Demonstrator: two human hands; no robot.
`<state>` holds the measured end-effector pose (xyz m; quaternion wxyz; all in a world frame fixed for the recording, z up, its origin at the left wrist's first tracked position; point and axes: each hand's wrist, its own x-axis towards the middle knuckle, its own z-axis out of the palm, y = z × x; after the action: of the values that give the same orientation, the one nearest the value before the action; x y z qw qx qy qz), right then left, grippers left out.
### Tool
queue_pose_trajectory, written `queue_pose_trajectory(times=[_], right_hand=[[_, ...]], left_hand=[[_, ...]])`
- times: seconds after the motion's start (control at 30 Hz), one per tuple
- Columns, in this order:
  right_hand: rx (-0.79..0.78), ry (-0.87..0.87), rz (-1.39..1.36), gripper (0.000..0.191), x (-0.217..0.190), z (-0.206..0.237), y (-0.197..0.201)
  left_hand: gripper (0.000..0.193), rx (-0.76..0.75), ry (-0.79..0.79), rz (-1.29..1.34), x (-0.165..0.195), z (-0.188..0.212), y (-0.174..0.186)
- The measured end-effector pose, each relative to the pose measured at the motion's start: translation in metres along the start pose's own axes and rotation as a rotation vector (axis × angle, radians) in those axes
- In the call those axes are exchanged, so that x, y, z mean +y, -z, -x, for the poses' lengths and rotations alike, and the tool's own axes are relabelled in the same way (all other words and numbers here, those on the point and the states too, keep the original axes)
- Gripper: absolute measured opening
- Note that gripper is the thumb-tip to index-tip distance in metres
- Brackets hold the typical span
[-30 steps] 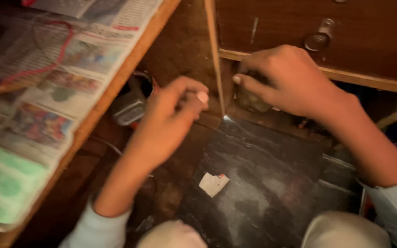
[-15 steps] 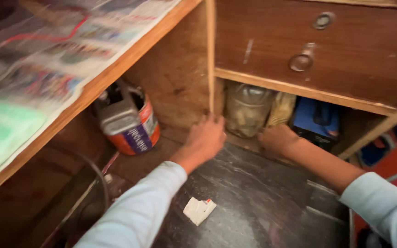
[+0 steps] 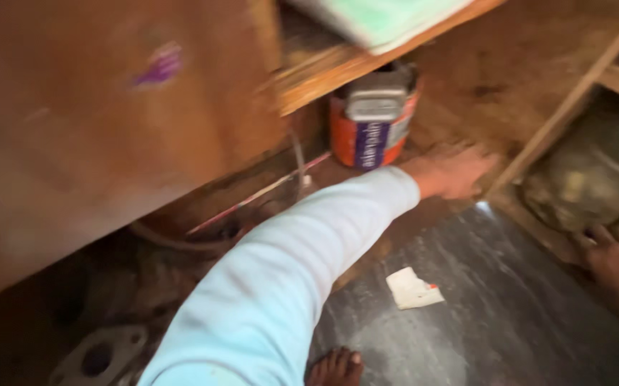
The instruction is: The person picks up a motor stator and places it on a workbench, then uses a small tool to adjust or clean the copper windings. Afterward, they retrieve a black electrical box from a cabinet, place it on the table, and use a screwdriver to remove screws from the cover, opening the box to access internal wiring.
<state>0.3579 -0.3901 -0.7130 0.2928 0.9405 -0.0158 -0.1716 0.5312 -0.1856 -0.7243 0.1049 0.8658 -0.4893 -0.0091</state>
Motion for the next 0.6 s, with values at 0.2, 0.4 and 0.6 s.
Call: queue_pose_trajectory(times=[0.2, 0.4, 0.6], right_hand=[[0.082, -0.022, -0.101, 0.047, -0.021, -0.029, -0.025], [-0.032, 0.064, -0.406, 0.039, -0.031, -0.04, -0.022], [-0.024, 0.158, -0.447, 0.051, -0.055, -0.049, -0.01]], left_hand=[[0.078, -0.255, -0.079, 0.113, -0.042, 0.027, -0.024], [0.075, -0.283, -0.093, 0.105, -0.062, 0.095, -0.02], [0.057, -0.346, -0.031, -0.244, -0.065, 0.176, -0.009]])
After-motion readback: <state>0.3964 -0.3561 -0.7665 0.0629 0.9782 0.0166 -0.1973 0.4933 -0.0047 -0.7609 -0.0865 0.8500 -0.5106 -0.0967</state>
